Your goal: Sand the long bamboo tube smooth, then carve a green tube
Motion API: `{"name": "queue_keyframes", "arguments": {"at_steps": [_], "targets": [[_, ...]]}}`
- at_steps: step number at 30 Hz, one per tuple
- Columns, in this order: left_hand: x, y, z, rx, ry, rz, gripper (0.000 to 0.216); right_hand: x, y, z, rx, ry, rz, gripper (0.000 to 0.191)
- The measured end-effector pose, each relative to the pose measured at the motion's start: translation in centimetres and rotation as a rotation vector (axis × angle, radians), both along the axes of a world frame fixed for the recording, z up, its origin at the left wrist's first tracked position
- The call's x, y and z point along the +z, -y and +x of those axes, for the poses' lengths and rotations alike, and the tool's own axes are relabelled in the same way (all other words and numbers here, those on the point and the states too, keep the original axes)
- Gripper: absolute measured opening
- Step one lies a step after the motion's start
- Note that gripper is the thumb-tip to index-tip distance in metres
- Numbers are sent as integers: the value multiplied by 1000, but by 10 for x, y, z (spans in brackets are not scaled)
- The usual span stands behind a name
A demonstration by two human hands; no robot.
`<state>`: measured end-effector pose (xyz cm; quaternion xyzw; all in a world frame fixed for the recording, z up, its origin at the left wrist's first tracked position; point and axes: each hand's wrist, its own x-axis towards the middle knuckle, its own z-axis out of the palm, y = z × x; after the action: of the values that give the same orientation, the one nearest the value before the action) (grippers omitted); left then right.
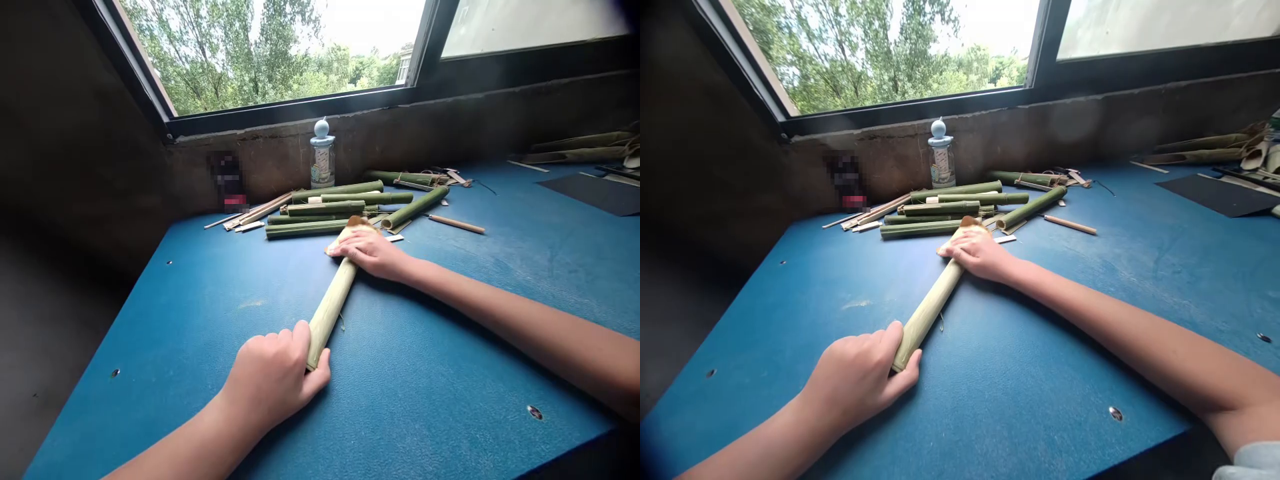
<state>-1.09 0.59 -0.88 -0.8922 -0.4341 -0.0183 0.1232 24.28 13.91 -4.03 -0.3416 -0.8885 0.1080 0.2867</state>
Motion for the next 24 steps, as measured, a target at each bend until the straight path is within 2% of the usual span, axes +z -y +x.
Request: {"name": "queue_keyframes", "arguments": {"at_steps": [3,5,6,7,9,11,13,15,16,18,19,22,24], "targets": [[0,1,1,-31,13,72,26,1,43,-38,174,9,-5,38],[-1,3,2,-48,13,133,26,3,49,-43,341,-4,-13,39],[-1,4,2,-54,9,154,26,3,42,-36,365,-12,-10,41],[-1,4,2,-55,5,166,28,3,31,-24,360,-16,-9,44],[-1,4,1,-58,0,172,30,2,6,2,136,-34,34,51],[-1,2,1,-57,3,151,30,0,-2,13,31,-51,34,54],[-1,0,-1,-63,20,116,29,0,15,1,59,-41,26,49],[-1,-1,-2,-63,37,91,29,1,42,-24,249,-6,-7,44],[-1,-1,-3,-56,39,83,30,2,51,-34,292,-7,-23,45],[-1,0,-3,-30,26,64,34,3,50,-38,360,24,-32,43],[0,0,-3,-16,15,50,35,4,41,-32,316,34,-29,43],[0,1,-3,7,-6,19,37,4,12,-6,46,23,-6,45],[0,1,-3,10,-9,-1,37,7,15,-4,6,19,-3,47]]}}
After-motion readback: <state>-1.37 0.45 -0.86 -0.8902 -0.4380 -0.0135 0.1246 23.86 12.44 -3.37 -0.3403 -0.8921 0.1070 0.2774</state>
